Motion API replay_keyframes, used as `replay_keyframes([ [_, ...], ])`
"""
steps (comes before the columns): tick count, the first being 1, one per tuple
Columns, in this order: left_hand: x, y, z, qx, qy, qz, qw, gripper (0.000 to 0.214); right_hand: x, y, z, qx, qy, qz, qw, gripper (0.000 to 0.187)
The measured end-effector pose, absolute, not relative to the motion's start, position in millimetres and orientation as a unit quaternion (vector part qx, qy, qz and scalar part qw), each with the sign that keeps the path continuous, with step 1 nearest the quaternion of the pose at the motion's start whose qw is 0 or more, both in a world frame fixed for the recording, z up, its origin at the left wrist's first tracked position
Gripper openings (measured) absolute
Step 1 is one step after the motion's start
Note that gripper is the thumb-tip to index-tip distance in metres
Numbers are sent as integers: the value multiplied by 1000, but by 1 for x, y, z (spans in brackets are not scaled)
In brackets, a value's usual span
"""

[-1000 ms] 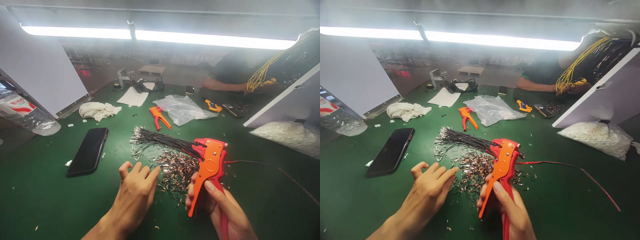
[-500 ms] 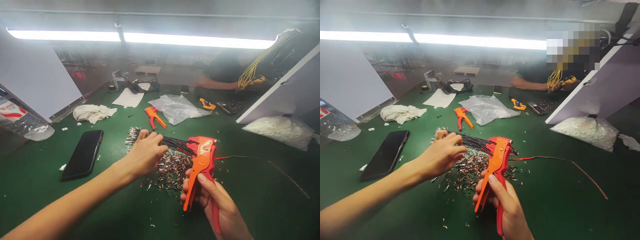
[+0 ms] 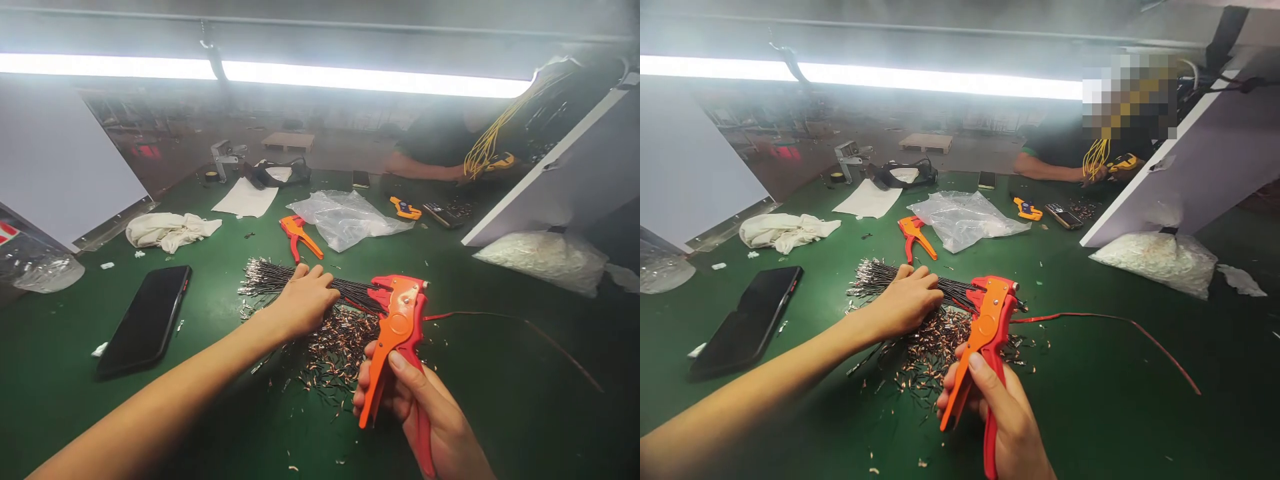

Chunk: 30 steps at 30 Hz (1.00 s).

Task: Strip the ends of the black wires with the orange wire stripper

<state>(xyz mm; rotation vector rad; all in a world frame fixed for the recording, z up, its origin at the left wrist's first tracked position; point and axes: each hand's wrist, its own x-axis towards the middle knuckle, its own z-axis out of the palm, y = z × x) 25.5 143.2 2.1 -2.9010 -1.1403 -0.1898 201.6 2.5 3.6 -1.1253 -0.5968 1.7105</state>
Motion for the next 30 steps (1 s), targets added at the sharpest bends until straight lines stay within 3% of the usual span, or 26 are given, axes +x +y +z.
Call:
replay_keyframes([
  [9, 26, 135, 12, -893, -423, -99, -121, 25, 202, 2, 5, -464, -262, 702, 472, 36],
  [21, -4, 46, 38, -640, -529, -337, -443, 18, 193, -6, -6, -219, -188, 867, 406, 30],
  [25, 1, 25, 31, -639, -533, -389, -396, 32, 188, -7, -9, -221, -195, 863, 410, 28],
  [30, 10, 15, 18, -702, -505, -360, -350, 39, 188, -5, -4, -230, -238, 824, 461, 36],
])
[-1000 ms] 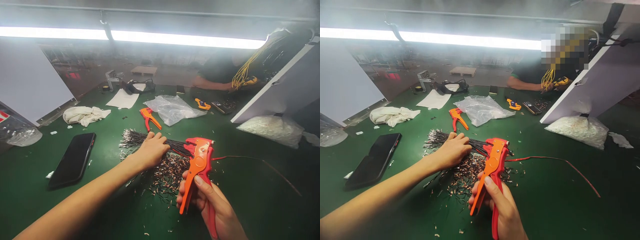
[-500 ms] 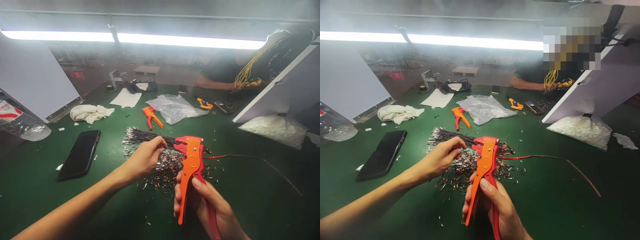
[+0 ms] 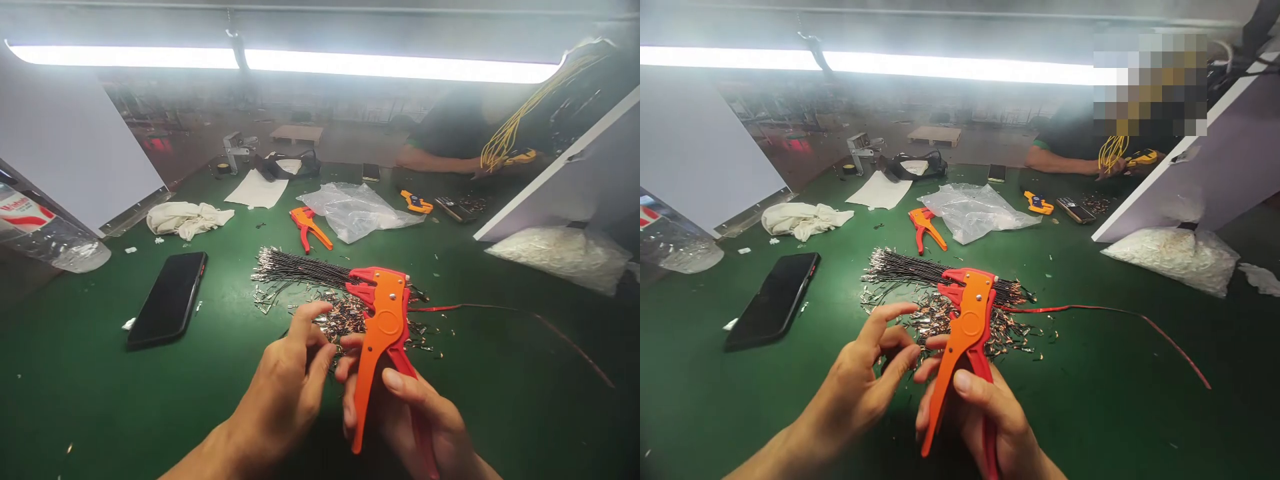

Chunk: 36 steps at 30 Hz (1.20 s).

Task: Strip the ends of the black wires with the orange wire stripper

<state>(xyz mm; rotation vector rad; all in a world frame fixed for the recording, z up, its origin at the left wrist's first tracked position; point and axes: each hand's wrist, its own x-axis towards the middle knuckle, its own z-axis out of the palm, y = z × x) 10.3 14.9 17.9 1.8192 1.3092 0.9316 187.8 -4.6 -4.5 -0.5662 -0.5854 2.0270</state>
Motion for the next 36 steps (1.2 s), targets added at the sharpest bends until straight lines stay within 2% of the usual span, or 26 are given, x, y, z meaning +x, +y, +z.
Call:
replay_keyframes([
  [12, 2, 15, 16, 749, 437, 345, 360, 48, 195, -5, -8, -240, -260, 824, 443, 38],
  [17, 1, 13, 17, 780, 373, 342, 367, 52, 194, -3, -13, -177, -228, 859, 423, 38],
  [20, 0, 11, 17, 773, 397, 327, 371, 48, 193, 0, -12, -153, -221, 864, 426, 39],
  [23, -3, 13, 17, 746, 434, 304, 403, 38, 192, 1, -11, -172, -245, 860, 414, 41],
  [26, -6, 17, 20, 734, 444, 259, 444, 16, 192, 0, -10, -156, -235, 868, 409, 40],
  [30, -8, 19, 26, 718, 441, 231, 486, 32, 193, -4, -10, -138, -238, 868, 414, 41],
  [36, -7, 21, 29, 653, 463, 249, 546, 29, 190, -6, -8, -157, -227, 859, 431, 37],
])
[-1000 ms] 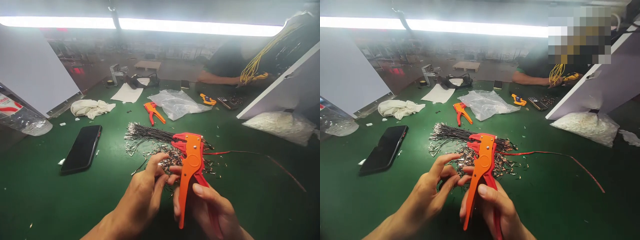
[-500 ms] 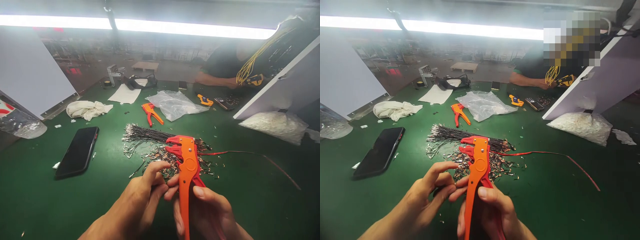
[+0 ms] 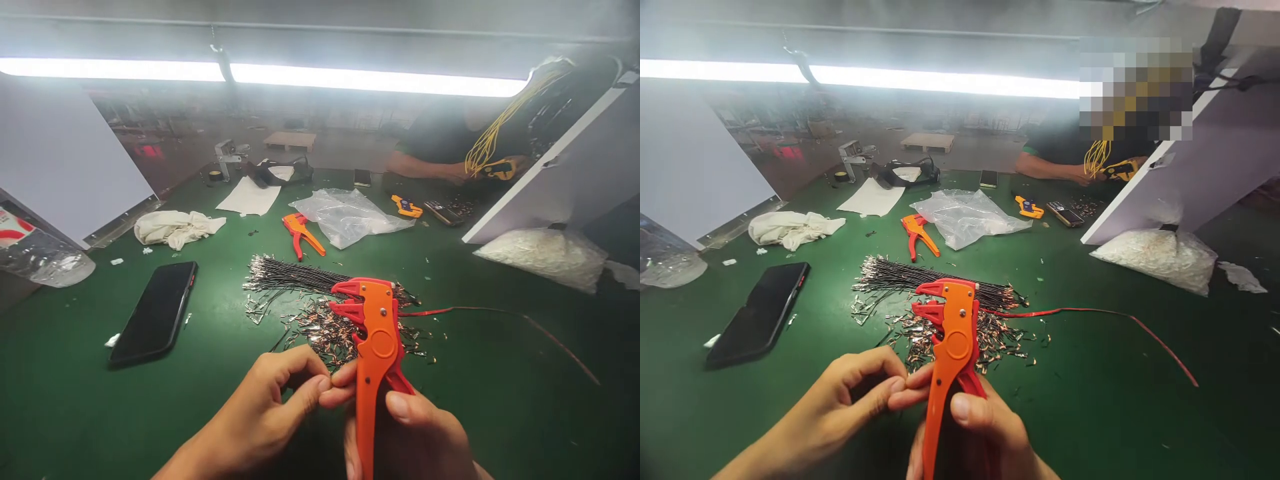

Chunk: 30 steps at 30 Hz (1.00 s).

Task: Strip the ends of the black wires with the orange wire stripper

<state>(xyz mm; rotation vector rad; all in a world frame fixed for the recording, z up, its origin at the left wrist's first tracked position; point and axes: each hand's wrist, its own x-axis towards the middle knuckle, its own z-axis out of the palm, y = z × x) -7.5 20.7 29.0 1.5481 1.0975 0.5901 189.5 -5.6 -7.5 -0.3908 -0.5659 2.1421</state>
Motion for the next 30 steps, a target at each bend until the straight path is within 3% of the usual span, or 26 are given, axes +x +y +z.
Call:
replay_keyframes([
  [10, -13, 24, 28, 527, 397, 244, 711, 45, 192, -8, -3, -134, -245, 872, 402, 36],
  [13, -14, 24, 27, 518, 393, 244, 720, 40, 192, -7, -1, -140, -256, 867, 404, 36],
  [25, -11, 24, 39, 632, 436, 267, 583, 21, 192, -9, -1, -134, -247, 872, 402, 36],
  [30, -12, 21, 40, 659, 502, 345, 441, 23, 191, -8, -4, -133, -242, 874, 400, 43],
])
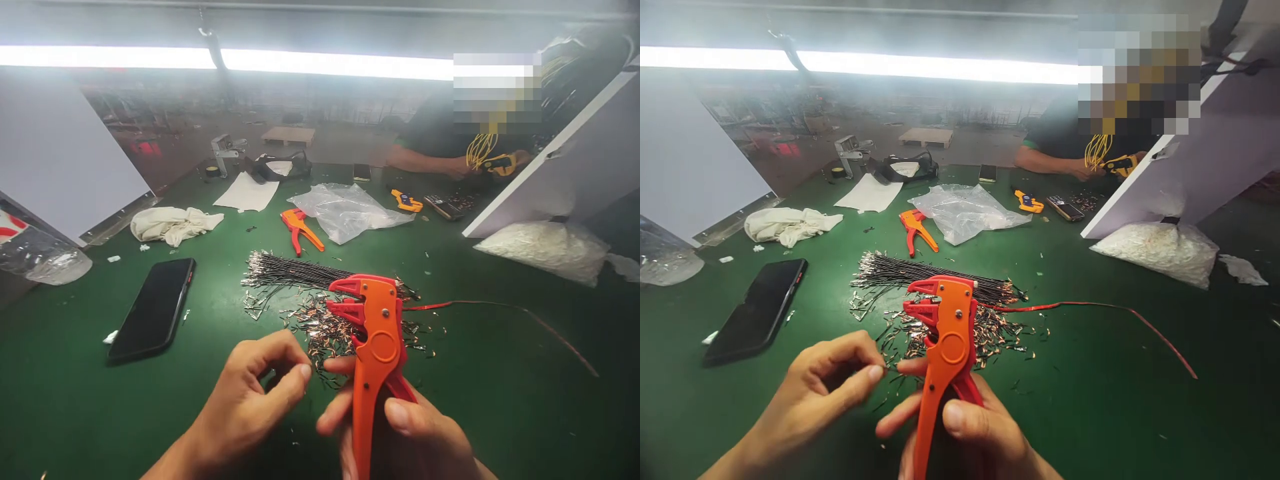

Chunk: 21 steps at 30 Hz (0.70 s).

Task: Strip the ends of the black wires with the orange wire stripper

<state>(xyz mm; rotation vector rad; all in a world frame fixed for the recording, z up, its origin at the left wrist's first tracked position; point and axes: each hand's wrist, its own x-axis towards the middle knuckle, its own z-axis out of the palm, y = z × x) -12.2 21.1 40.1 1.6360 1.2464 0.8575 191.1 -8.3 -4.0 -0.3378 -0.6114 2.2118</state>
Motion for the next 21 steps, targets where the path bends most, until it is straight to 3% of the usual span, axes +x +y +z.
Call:
replay_keyframes([
  [9, 1, -8, 43, 698, 524, 466, 145, 19, 177, -12, -19, -136, -294, 873, 365, 58],
  [15, 1, -12, 37, 734, 492, 462, 76, 19, 165, -20, -20, -121, -165, 918, 339, 46],
  [21, 9, -26, 4, 847, 381, 369, 25, 27, 169, -13, -9, -146, -88, 881, 442, 50],
])
